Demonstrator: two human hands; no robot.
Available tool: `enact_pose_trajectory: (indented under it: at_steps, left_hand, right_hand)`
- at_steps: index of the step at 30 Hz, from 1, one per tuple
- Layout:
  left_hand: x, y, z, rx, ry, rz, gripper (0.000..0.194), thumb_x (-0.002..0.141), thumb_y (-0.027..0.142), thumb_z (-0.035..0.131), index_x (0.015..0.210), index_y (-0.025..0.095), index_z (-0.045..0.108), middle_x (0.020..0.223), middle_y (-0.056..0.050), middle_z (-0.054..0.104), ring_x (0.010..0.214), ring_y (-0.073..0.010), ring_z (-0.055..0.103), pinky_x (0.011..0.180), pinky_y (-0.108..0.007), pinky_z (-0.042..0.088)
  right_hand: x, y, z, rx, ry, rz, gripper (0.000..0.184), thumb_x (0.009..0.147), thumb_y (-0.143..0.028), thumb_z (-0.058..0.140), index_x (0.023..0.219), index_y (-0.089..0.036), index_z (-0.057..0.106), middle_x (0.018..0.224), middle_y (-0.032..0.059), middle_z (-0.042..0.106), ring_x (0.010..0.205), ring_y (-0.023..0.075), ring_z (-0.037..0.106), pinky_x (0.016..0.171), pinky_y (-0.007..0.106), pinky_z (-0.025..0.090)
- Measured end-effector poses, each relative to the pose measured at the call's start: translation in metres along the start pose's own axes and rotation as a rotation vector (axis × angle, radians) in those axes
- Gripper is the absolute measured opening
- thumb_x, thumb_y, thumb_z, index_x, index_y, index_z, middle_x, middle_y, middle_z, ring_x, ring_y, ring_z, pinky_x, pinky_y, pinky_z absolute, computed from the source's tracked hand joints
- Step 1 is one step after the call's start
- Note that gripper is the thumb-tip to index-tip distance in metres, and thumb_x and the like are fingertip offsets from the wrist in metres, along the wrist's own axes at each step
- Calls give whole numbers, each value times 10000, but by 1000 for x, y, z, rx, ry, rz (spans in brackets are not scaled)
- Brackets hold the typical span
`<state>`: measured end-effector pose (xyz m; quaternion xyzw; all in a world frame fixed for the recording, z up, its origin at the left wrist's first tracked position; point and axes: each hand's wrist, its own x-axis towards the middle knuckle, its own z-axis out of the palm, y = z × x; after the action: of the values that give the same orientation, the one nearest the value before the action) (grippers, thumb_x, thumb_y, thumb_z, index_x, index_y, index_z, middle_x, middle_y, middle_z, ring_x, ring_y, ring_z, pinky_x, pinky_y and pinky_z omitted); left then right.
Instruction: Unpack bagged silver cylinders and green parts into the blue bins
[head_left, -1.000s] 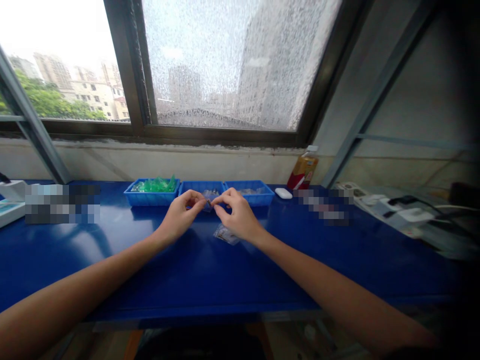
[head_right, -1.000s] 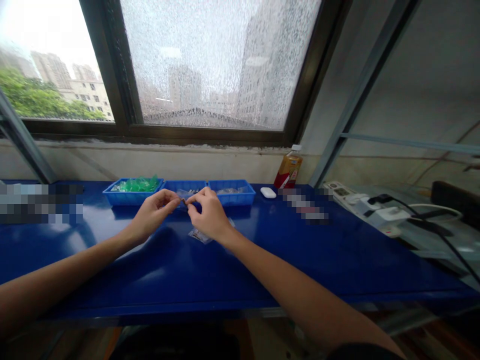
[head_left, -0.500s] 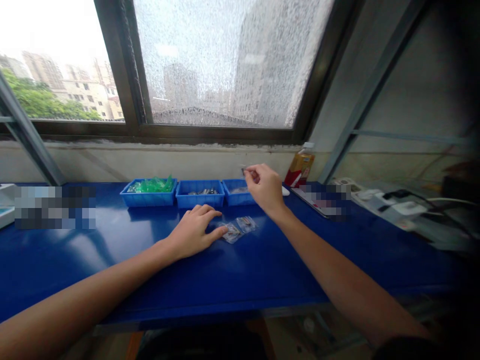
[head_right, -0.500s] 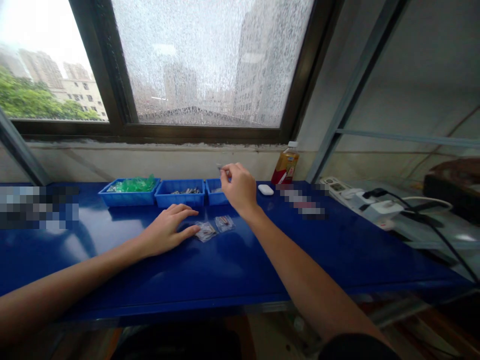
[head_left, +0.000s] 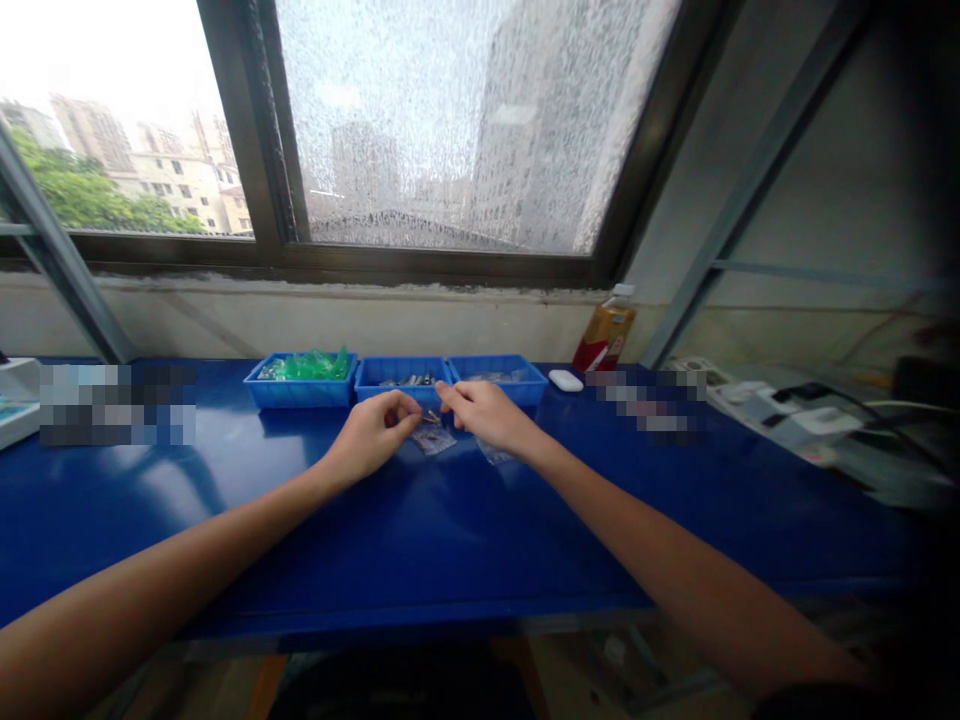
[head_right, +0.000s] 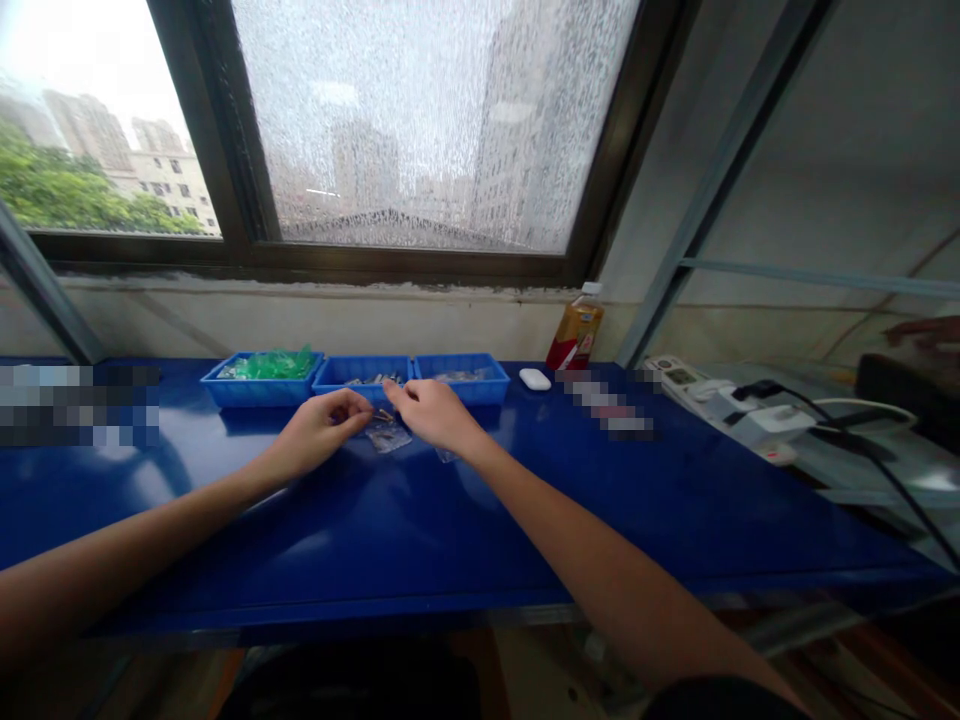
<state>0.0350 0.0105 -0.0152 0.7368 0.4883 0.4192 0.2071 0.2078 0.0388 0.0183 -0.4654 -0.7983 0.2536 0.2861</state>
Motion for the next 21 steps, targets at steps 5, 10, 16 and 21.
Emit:
enact_pose_trajectory:
  at_steps: [5, 10, 16, 21]
  left_hand:
    - [0, 7, -4, -303, 59, -92, 202, 769, 319, 546, 753, 120, 571, 611, 20, 502, 551, -91, 437, 536, -221, 344]
    - [-2, 13, -7, -428, 83, -4, 133, 772, 272, 563, 805, 144, 565, 733, 0, 552, 658, -106, 490, 620, -229, 392]
    - [-3, 12, -7, -469, 83, 52, 111, 788, 257, 558, 774, 149, 579, 739, -2, 557, 675, -106, 493, 650, -230, 398]
    - [-5, 13, -5, -625, 107, 34, 104, 791, 265, 569, 781, 162, 570, 728, 12, 543, 617, -84, 465, 585, -206, 377]
  right_hand:
    - [2, 1, 1, 460, -198, 309, 560, 865, -569, 288, 664, -129, 571, 460, 11, 523, 374, 77, 450, 381, 192, 303]
    - [-4, -5, -1, 733, -438, 408, 386, 889, -387, 387, 698, -111, 578, 522, 33, 578, 397, 69, 491, 376, 169, 325]
    - [-10, -14, 1, 908, -380, 241, 104, 816, -172, 512, 745, -113, 560, 595, 26, 594, 482, 68, 539, 452, 160, 390]
    - [-14, -17, 11, 811, -299, 280, 122, 802, -261, 548, 849, -152, 521, 674, 28, 597, 529, 87, 539, 449, 181, 385]
